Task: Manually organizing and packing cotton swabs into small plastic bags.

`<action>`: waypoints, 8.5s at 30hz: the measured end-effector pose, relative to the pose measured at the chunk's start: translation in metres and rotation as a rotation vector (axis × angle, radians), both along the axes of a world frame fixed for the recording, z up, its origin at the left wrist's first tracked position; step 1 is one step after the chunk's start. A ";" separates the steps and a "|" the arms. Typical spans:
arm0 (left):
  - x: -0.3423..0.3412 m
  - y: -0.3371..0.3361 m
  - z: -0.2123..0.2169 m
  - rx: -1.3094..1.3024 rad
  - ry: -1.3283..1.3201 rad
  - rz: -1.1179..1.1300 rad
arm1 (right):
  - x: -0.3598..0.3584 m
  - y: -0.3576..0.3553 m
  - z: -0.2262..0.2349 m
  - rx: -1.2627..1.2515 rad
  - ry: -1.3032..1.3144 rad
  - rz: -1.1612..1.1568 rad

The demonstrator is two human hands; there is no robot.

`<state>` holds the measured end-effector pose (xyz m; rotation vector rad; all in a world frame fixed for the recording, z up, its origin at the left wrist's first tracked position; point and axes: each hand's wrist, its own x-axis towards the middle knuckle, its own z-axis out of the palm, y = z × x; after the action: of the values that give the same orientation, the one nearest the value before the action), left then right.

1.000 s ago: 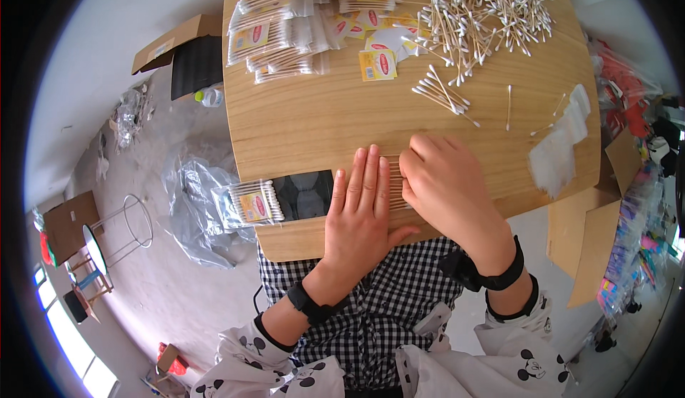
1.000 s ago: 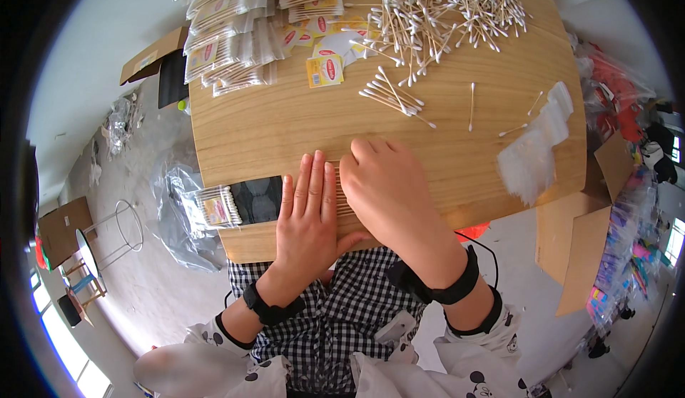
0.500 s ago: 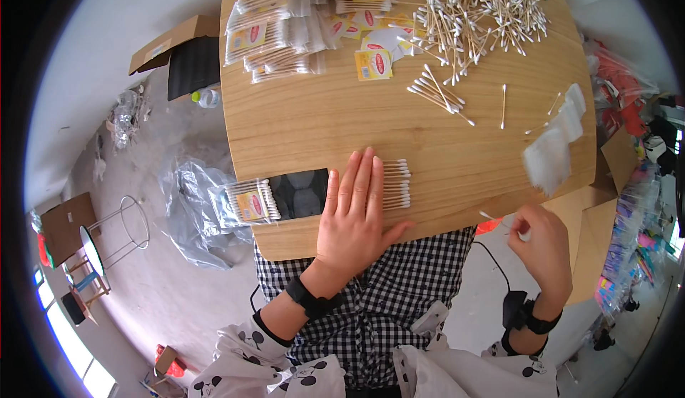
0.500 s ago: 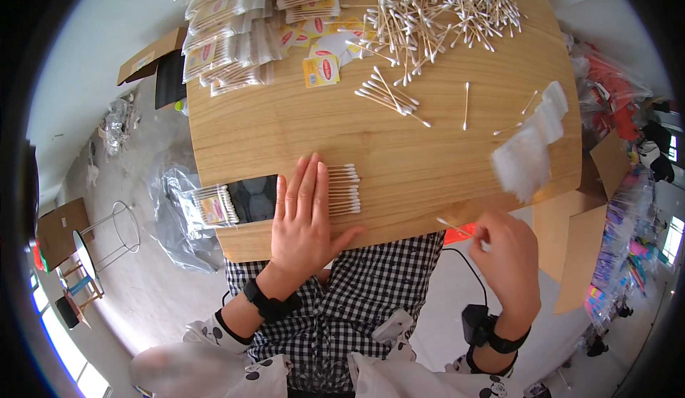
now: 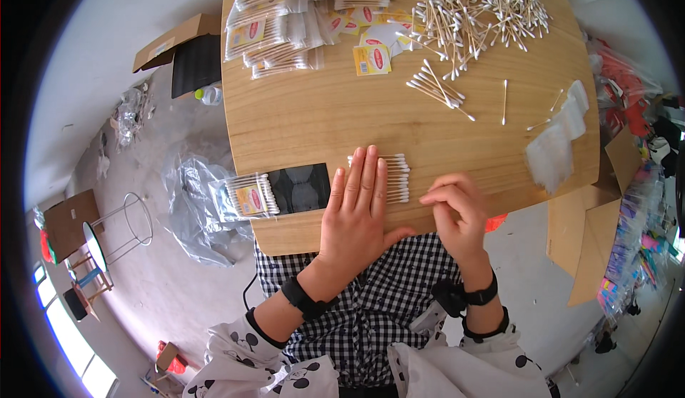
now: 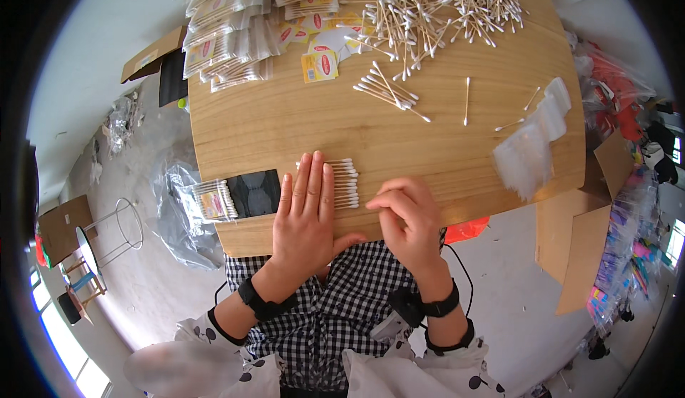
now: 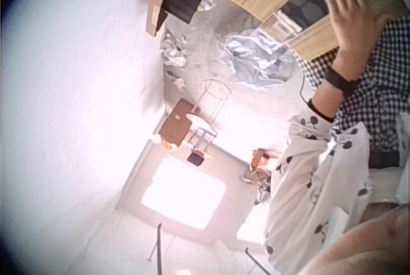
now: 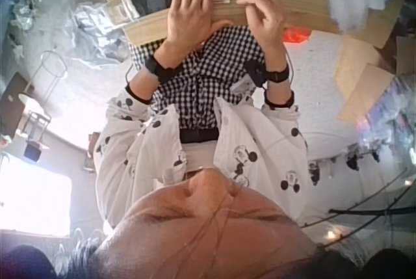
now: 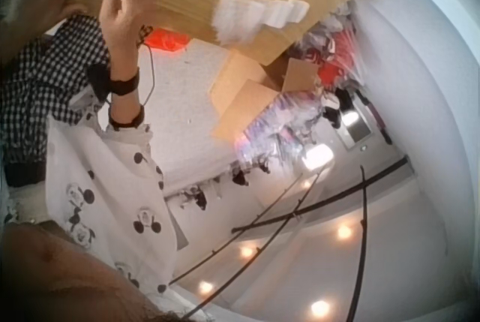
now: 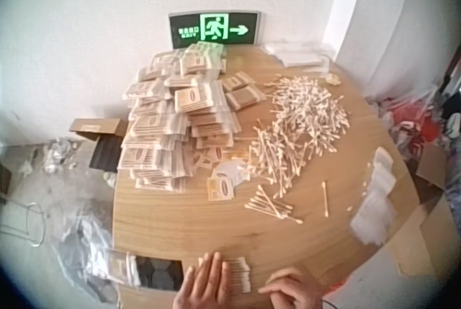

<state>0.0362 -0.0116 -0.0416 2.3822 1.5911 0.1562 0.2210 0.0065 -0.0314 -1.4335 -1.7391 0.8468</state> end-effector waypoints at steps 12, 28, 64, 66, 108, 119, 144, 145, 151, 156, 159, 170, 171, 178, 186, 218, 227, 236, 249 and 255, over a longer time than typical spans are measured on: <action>-0.005 -0.001 -0.002 -0.006 -0.020 -0.002 | -0.012 0.005 -0.020 0.186 -0.087 0.060; -0.003 0.000 -0.004 0.022 -0.023 0.006 | -0.014 0.010 -0.018 0.261 -0.099 0.031; -0.003 0.000 -0.006 0.041 -0.065 0.020 | -0.019 0.011 -0.018 0.216 -0.179 0.000; -0.003 0.000 -0.007 0.043 -0.074 0.022 | -0.020 0.011 -0.018 0.215 -0.197 0.004; -0.008 -0.011 0.001 0.088 -0.128 0.068 | -0.016 0.002 -0.010 0.125 0.099 -0.230; -0.006 -0.012 -0.006 0.024 -0.037 0.009 | -0.023 0.005 0.007 0.192 -0.278 0.072; -0.004 -0.010 -0.002 0.063 -0.194 0.031 | 0.099 -0.035 0.093 -0.314 -0.944 0.201; -0.005 -0.011 -0.004 0.068 -0.199 0.033 | 0.107 -0.041 0.090 -0.392 -0.990 0.173; -0.012 -0.016 -0.008 0.085 -0.256 0.046 | 0.080 0.006 0.061 -0.170 -0.554 -0.155; -0.013 -0.016 -0.005 0.091 -0.307 0.040 | 0.063 0.074 0.014 0.050 -0.500 -0.394; -0.019 -0.015 -0.003 0.073 -0.443 0.059 | 0.064 0.095 0.003 -0.124 -0.600 -0.449; -0.026 0.000 0.003 -0.179 -1.450 0.485 | -0.031 0.074 0.024 0.303 -0.549 0.383; -0.024 0.002 0.004 -0.183 -1.458 0.487 | -0.033 0.073 0.022 0.286 -0.583 0.464; -0.014 0.008 0.004 -0.187 -1.492 0.526 | -0.033 0.032 0.015 0.164 -0.314 0.190; 0.004 0.001 -0.001 -0.131 -1.568 0.474 | -0.082 -0.006 -0.025 0.023 0.522 -0.189; -0.037 0.018 0.000 -0.011 -2.098 0.778 | -0.149 0.042 -0.027 0.183 -0.574 0.073; -0.042 0.001 -0.004 -0.059 -1.807 0.724 | -0.162 0.043 -0.026 0.269 -0.626 0.094; -0.154 0.016 0.011 0.264 -0.410 0.842 | -0.162 0.048 -0.025 0.257 -0.629 0.128; -0.144 0.022 -0.024 -0.128 -0.853 1.045 | -0.189 0.045 -0.026 0.264 -0.592 0.160; -0.141 0.022 -0.021 -0.110 -0.950 1.070 | -0.198 0.041 -0.027 0.224 -0.585 0.191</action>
<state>-0.1046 0.0105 -0.0623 0.8264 1.9644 1.1308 0.0231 0.0477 -0.0579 -1.4668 -2.3494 0.3135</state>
